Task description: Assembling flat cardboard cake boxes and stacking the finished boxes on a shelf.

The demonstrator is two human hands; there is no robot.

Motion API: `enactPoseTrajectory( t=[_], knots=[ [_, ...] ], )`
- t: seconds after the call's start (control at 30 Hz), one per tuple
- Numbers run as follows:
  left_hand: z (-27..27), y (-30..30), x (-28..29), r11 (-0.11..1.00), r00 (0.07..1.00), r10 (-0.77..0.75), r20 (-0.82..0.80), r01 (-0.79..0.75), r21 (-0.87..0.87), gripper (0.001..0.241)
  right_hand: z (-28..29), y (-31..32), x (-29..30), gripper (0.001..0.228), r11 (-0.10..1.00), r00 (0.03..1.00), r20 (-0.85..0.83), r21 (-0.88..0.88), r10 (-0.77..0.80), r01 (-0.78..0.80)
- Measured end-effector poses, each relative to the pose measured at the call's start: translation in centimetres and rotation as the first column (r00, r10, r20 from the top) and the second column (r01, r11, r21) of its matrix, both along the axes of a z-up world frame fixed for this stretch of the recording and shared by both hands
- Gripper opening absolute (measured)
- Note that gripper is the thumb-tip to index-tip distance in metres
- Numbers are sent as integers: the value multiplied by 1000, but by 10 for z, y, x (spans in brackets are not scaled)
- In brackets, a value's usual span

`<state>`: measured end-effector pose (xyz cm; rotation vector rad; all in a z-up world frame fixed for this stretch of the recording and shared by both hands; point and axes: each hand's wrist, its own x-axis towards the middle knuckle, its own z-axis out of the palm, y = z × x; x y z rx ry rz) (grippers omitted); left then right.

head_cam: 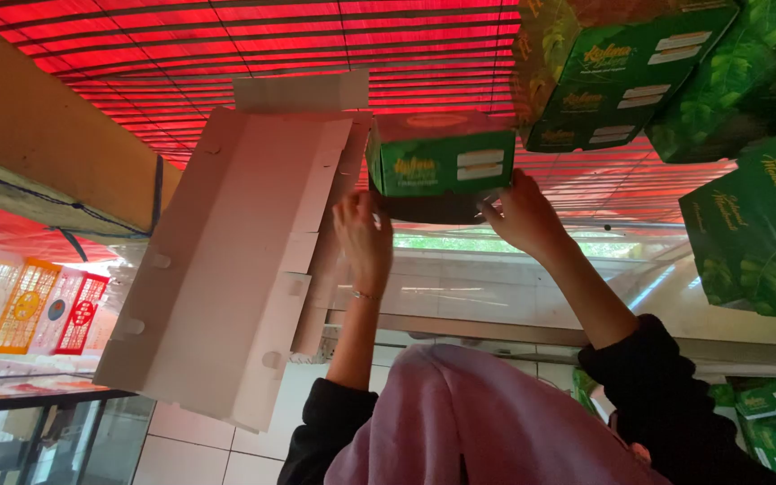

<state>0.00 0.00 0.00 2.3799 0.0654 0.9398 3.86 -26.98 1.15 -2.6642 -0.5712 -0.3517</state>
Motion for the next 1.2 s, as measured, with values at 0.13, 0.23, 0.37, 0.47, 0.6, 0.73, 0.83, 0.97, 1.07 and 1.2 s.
enactPoseTrajectory(
  t=[0.13,0.23,0.37,0.47,0.6,0.73,0.83,0.97,1.07,1.2],
  knots=[
    [-6,-25,-15,994,994,-82,-72,88,71,18,-6,9,5,31,957,969,-233,290,86,-16],
    [-12,-47,-20,982,980,-175,-94,181,60,23,-16,8,8,30,939,946,-316,342,66,49],
    [4,-67,-27,923,933,-359,-20,358,141,33,-15,11,12,27,954,933,-359,278,-4,111],
    [12,-76,-28,914,924,-381,23,373,160,34,-20,10,17,27,934,886,-464,328,30,140],
    [0,-78,-24,903,912,-411,-25,410,125,28,-39,2,27,27,893,849,-520,421,94,158],
    [-14,-77,-21,895,899,-439,-10,438,89,11,-31,0,28,26,885,841,-536,427,81,187],
    [-15,-75,-22,874,877,-480,17,477,94,9,-26,1,29,25,867,836,-544,449,72,217],
    [-20,-68,-20,863,860,-506,64,503,55,7,-26,-2,37,25,812,841,-535,526,85,252],
    [-13,-59,-23,847,844,-525,111,530,-21,8,-40,-5,44,25,797,868,-489,556,85,236],
    [-18,-53,-26,836,837,-537,106,545,-71,9,-67,-9,56,24,771,889,-449,596,88,225]
  ],
)
